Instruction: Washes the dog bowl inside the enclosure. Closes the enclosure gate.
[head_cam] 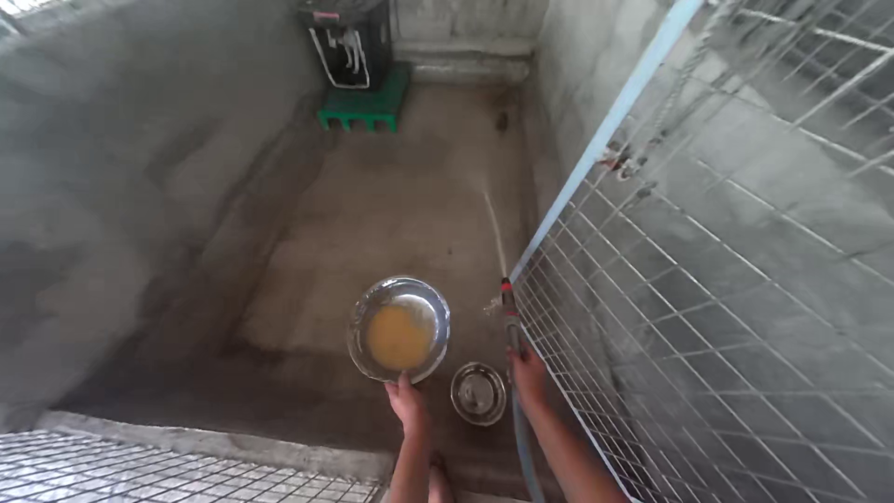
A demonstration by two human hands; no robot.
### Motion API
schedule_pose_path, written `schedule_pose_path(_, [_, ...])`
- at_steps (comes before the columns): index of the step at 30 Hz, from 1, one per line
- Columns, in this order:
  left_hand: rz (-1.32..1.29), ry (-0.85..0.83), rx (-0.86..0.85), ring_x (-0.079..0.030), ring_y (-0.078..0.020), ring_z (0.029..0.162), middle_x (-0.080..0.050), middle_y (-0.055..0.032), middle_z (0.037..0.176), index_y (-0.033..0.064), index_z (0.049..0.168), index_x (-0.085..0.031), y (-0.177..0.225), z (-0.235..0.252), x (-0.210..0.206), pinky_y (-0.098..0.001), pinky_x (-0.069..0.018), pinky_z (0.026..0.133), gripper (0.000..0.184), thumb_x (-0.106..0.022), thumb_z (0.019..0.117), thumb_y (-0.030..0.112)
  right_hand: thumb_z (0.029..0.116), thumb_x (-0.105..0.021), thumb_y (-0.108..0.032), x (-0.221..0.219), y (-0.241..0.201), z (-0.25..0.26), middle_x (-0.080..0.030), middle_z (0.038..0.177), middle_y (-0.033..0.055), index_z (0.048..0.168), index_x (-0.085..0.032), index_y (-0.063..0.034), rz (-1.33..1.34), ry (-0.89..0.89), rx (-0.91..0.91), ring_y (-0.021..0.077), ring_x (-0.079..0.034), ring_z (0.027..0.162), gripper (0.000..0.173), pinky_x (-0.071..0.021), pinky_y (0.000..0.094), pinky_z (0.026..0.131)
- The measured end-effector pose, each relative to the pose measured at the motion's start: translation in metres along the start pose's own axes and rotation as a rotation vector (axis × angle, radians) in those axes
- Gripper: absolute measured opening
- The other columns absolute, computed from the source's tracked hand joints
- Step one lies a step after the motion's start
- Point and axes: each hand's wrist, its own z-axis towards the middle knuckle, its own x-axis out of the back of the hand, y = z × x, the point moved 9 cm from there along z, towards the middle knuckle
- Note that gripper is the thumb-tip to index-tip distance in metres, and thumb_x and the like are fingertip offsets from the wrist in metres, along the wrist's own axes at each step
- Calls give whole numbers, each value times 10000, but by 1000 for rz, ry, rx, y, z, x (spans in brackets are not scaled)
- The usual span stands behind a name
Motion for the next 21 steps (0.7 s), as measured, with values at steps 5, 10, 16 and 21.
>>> schedule_pose_path(5, [2, -1, 2, -668, -285, 931, -563, -290, 1255, 7, 1515, -319, 2, 2, -2, -398, -580, 779, 454, -433, 1091, 124, 1017, -636, -113, -1, -7, -2, -645, 888, 183, 1473, -505, 5, -32, 41, 43, 182, -555, 561, 489, -507, 358, 526])
schedule_pose_path(10, [11, 6, 26, -663, -270, 904, -564, -280, 1238, 12, 1521, -307, 1, 2, -3, -374, -574, 763, 450, -413, 1101, 138, 1003, -650, -86, -17, -1, -8, -644, 900, 187, 1470, -494, 33, -27, -37, 28, 161, -531, 573, 507, -487, 334, 535])
schedule_pose_path(16, [20, 16, 38, -659, -288, 944, -550, -289, 1272, 11, 1532, -293, -4, 6, 2, -394, -573, 789, 460, -406, 1105, 144, 999, -644, -72, -32, -5, -16, -642, 851, 148, 1439, -529, 35, 0, -125, 36, 128, -523, 562, 467, -469, 296, 512])
schedule_pose_path(21, [23, 36, 94, -648, -296, 984, -544, -287, 1299, 13, 1535, -292, -23, 17, 11, -407, -565, 821, 463, -404, 1103, 139, 1006, -637, -81, -25, -15, -6, -635, 832, 135, 1457, -514, 31, -1, -113, 53, 113, -521, 523, 480, -475, 282, 486])
